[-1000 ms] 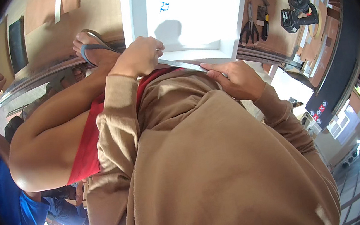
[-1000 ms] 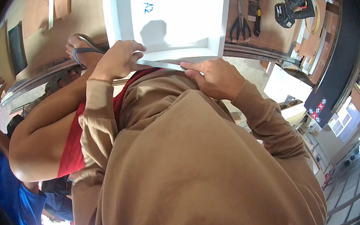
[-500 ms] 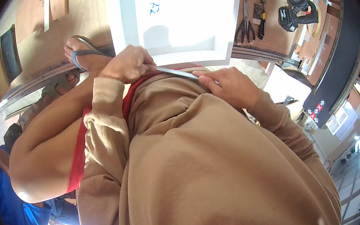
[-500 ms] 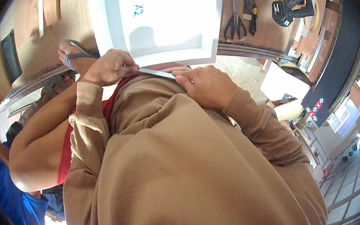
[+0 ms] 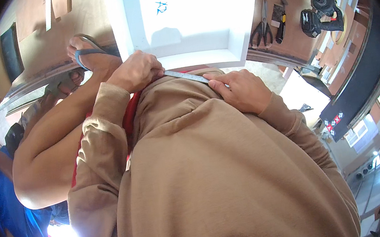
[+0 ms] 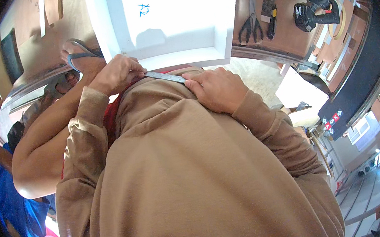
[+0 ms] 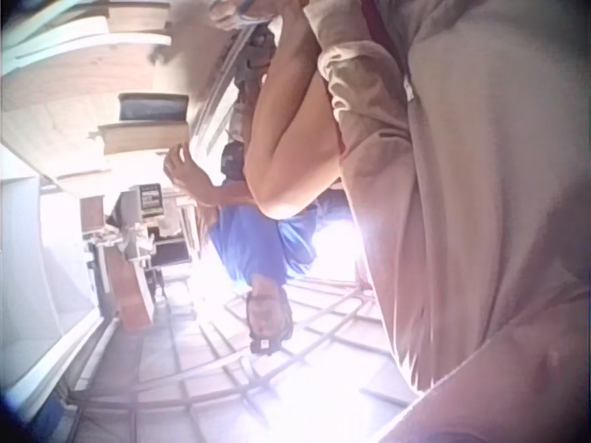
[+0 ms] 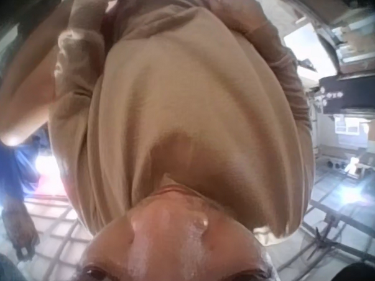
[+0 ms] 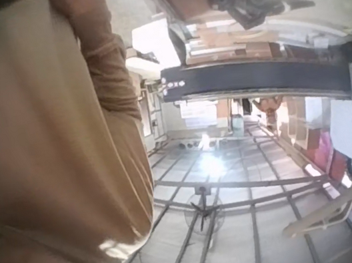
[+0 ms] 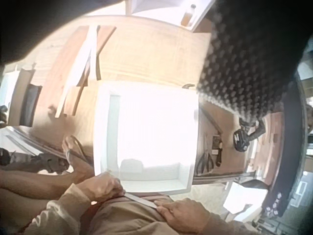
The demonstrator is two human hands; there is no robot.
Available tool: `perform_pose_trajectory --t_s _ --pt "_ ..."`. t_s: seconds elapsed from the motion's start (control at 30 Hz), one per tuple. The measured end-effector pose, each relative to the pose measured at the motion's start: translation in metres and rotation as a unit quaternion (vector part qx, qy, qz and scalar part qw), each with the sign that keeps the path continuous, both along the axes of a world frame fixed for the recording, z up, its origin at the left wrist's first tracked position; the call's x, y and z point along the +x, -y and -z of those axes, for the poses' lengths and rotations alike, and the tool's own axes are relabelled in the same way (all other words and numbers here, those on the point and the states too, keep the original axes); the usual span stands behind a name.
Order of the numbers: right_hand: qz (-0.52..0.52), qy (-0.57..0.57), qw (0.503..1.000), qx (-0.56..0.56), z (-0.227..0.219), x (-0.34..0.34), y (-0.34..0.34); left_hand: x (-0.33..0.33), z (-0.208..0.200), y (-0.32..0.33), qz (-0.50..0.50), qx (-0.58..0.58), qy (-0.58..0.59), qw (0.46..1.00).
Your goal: The person assembles a white wooden box by attaching thin wooden strips to its edges. They use a utility knife to trim the strips and a ruler to measure and align them. The person works at a table in a workshop with other people visible in the background.
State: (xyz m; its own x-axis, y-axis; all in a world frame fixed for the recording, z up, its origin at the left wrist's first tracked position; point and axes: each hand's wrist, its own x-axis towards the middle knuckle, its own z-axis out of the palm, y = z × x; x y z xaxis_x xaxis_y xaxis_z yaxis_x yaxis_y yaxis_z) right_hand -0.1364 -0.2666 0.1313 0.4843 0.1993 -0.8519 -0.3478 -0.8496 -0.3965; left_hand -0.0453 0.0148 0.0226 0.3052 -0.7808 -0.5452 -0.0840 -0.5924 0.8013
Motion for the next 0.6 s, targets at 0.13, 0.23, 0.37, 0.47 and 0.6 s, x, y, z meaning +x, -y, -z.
perform_pose_trajectory --t_s 0.13,0.23,0.37,0.47,0.6 --pt "-0.017 -0.009 1.000 0.000 0.000 0.007 0.000 -0.012 -0.001 -0.003 -0.026 0.032 0.009 0.999" --pt "-0.026 -0.018 0.999 0.001 0.010 0.005 0.003 -0.011 -0.003 -0.003 -0.029 0.025 0.017 0.999" --pt "-0.028 -0.006 1.000 0.009 0.016 0.005 0.004 -0.015 -0.001 -0.003 -0.036 0.034 0.017 0.999" --pt "-0.023 -0.005 1.000 0.018 0.022 0.002 0.004 -0.017 0.004 -0.004 -0.033 0.038 0.024 0.998" --pt "-0.047 0.007 0.999 0.015 0.026 0.004 0.003 -0.024 0.013 -0.009 -0.041 0.038 0.050 0.997"
